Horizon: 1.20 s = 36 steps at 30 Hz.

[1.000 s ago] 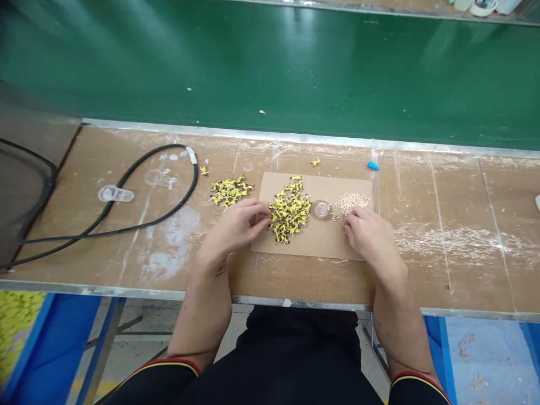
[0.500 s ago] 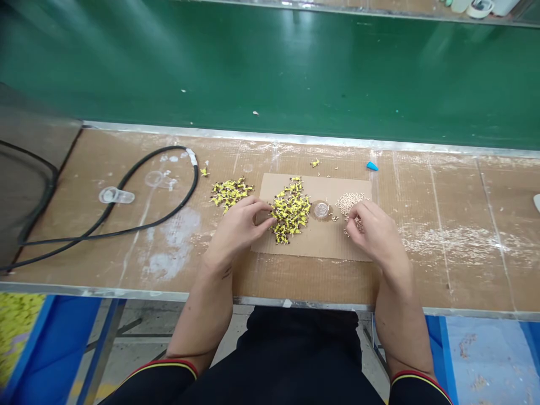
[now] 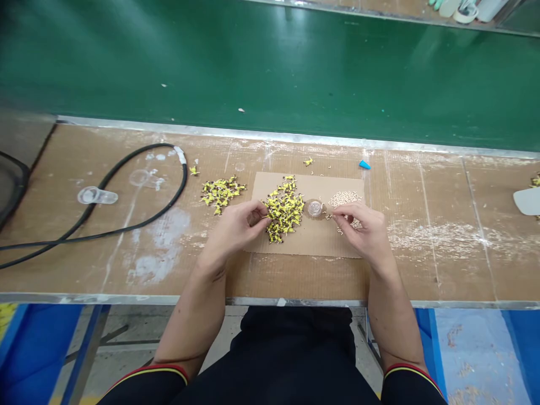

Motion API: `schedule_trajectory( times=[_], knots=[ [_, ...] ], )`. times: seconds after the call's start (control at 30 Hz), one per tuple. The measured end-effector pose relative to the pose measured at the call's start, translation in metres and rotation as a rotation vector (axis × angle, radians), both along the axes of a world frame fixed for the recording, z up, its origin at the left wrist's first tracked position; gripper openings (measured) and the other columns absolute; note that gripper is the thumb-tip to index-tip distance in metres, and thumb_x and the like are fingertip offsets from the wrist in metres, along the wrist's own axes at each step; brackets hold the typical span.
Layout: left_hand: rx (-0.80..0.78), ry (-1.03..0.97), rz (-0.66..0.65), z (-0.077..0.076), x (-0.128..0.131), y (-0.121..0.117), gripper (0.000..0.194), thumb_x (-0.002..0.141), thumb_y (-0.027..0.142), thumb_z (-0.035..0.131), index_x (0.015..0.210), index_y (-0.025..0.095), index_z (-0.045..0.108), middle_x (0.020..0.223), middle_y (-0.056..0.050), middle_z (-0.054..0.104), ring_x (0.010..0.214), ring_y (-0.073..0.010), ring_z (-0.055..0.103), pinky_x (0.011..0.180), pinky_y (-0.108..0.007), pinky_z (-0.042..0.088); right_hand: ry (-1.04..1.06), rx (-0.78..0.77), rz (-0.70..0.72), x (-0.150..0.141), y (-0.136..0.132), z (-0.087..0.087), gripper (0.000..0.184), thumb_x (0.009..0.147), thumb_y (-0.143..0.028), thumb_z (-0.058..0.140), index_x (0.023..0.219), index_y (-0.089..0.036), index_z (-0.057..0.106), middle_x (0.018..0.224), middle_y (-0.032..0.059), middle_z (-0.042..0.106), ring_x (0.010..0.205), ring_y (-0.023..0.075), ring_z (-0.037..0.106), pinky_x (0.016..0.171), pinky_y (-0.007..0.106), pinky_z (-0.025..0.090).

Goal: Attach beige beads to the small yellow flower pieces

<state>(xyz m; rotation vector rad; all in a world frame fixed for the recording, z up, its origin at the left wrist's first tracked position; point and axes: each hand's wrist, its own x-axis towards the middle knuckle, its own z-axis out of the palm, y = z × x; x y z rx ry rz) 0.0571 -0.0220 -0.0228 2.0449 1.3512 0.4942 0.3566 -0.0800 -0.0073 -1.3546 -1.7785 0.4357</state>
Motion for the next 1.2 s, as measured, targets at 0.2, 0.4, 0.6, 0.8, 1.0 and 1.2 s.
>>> schedule_trajectory(
  times=[0.2, 0.4, 0.6, 0.8, 1.0, 1.2],
  knots=[
    [0.129, -0.145, 0.031, 0.009, 0.003, -0.003, 0.011, 0.084, 0.012, 0.059, 0.076, 0.019, 0.057, 0.068, 0.003, 0.062, 0.063, -0.0122, 0.058, 0.064, -0.024, 0.042, 0.237, -0.04, 0.069, -0.008, -0.002, 0.001, 0.019, 0.092, -0.012, 0.071, 0.094, -0.029, 0.081, 0.089, 0.0011, 0.081, 0.081, 0.0162, 0.075, 0.07, 0.03, 0.06],
    [0.223, -0.466, -0.051, 0.017, 0.017, -0.02, 0.013, 0.083, 0.012, 0.061, 0.077, 0.02, 0.053, 0.068, 0.004, 0.058, 0.062, -0.0099, 0.056, 0.063, -0.022, 0.045, 0.482, -0.151, 0.068, -0.023, -0.006, 0.001, 0.027, 0.085, -0.015, 0.08, 0.107, -0.029, 0.079, 0.083, 0.0003, 0.08, 0.072, 0.0151, 0.075, 0.066, 0.028, 0.062],
    [0.014, -0.682, -0.215, 0.016, 0.035, -0.033, 0.009, 0.092, 0.014, 0.055, 0.087, 0.02, 0.059, 0.073, 0.001, 0.061, 0.065, -0.0115, 0.056, 0.064, -0.024, 0.047, 0.526, -0.229, 0.121, -0.031, -0.01, 0.001, 0.028, 0.084, -0.023, 0.083, 0.11, -0.027, 0.077, 0.081, 0.0012, 0.078, 0.071, 0.015, 0.075, 0.065, 0.028, 0.064],
    [-0.049, -0.653, -0.21, 0.019, 0.045, -0.038, 0.012, 0.092, 0.017, 0.057, 0.084, 0.019, 0.066, 0.075, -0.001, 0.067, 0.068, -0.0124, 0.06, 0.069, -0.027, 0.05, 0.476, -0.196, 0.174, -0.035, -0.011, 0.0, 0.033, 0.085, -0.02, 0.08, 0.116, -0.027, 0.075, 0.078, 0.0006, 0.078, 0.067, 0.0149, 0.072, 0.059, 0.027, 0.059],
    [-0.139, -0.652, -0.176, 0.019, 0.05, -0.041, 0.01, 0.09, 0.023, 0.063, 0.082, 0.019, 0.068, 0.072, -0.001, 0.069, 0.064, -0.0119, 0.06, 0.067, -0.027, 0.051, 0.304, -0.125, 0.313, -0.035, -0.011, 0.009, 0.027, 0.09, -0.011, 0.07, 0.105, -0.031, 0.082, 0.087, 0.0022, 0.077, 0.074, 0.0153, 0.07, 0.063, 0.03, 0.058],
    [-0.253, -0.68, -0.149, 0.019, 0.051, -0.041, 0.011, 0.09, 0.024, 0.066, 0.083, 0.017, 0.071, 0.073, -0.001, 0.069, 0.064, -0.011, 0.058, 0.065, -0.026, 0.049, 0.327, -0.073, 0.36, -0.034, -0.009, 0.007, 0.027, 0.089, -0.01, 0.072, 0.102, -0.031, 0.083, 0.088, 0.003, 0.081, 0.077, 0.0178, 0.073, 0.069, 0.035, 0.062]
  ],
)
